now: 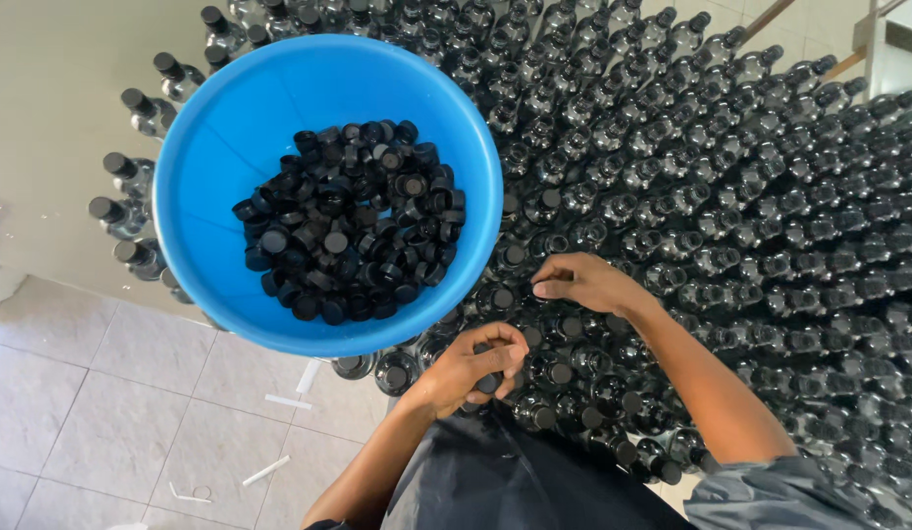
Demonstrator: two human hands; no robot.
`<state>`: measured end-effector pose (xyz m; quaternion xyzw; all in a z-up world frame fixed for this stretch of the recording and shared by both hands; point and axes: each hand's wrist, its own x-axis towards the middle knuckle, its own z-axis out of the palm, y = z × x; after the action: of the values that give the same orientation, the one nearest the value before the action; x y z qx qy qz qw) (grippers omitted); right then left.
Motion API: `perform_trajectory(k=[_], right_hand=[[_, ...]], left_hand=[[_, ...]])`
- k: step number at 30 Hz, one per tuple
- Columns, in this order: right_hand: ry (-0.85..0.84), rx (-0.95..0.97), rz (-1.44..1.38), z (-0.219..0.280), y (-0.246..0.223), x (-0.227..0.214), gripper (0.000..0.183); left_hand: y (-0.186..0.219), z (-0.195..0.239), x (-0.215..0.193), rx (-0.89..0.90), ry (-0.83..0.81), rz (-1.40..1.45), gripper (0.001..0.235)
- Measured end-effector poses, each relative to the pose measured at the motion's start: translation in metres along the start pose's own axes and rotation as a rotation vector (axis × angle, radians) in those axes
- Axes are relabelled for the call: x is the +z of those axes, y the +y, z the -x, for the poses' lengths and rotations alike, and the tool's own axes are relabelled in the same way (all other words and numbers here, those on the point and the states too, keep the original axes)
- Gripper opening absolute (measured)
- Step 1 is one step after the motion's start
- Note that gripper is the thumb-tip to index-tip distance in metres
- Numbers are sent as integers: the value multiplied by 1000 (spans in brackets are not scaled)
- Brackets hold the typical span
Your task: The person stands at a table covered with clear plastic bottles and repeatedly picks up black bottle caps from a blue basin. They place the caps onto the open bottles and screw them on by hand. The person works systematically across the rows of bottles, filling the basin with caps as they are used.
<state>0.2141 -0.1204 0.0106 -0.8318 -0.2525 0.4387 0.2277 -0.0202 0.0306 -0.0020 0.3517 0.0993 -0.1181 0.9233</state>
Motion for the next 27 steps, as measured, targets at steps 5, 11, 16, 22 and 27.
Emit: perform_trajectory(k=[5,11,16,22,27], right_hand=[[3,-31,176,-19,26,2,41],[64,-99,186,-23,34,5,36],[200,-198,231,-2,29,6,31],[581,-680,183,59,-8,39,29],[537,-766,388,63,2,64,38]], left_hand=[[2,-13,-3,-49,13,15,23],[-4,-28,-6,-55,65,99,20],[-17,-42,-7,48,166,143,19],[-41,-45,-20,263,152,418,29],[-38,-35,0,252,187,307,45]])
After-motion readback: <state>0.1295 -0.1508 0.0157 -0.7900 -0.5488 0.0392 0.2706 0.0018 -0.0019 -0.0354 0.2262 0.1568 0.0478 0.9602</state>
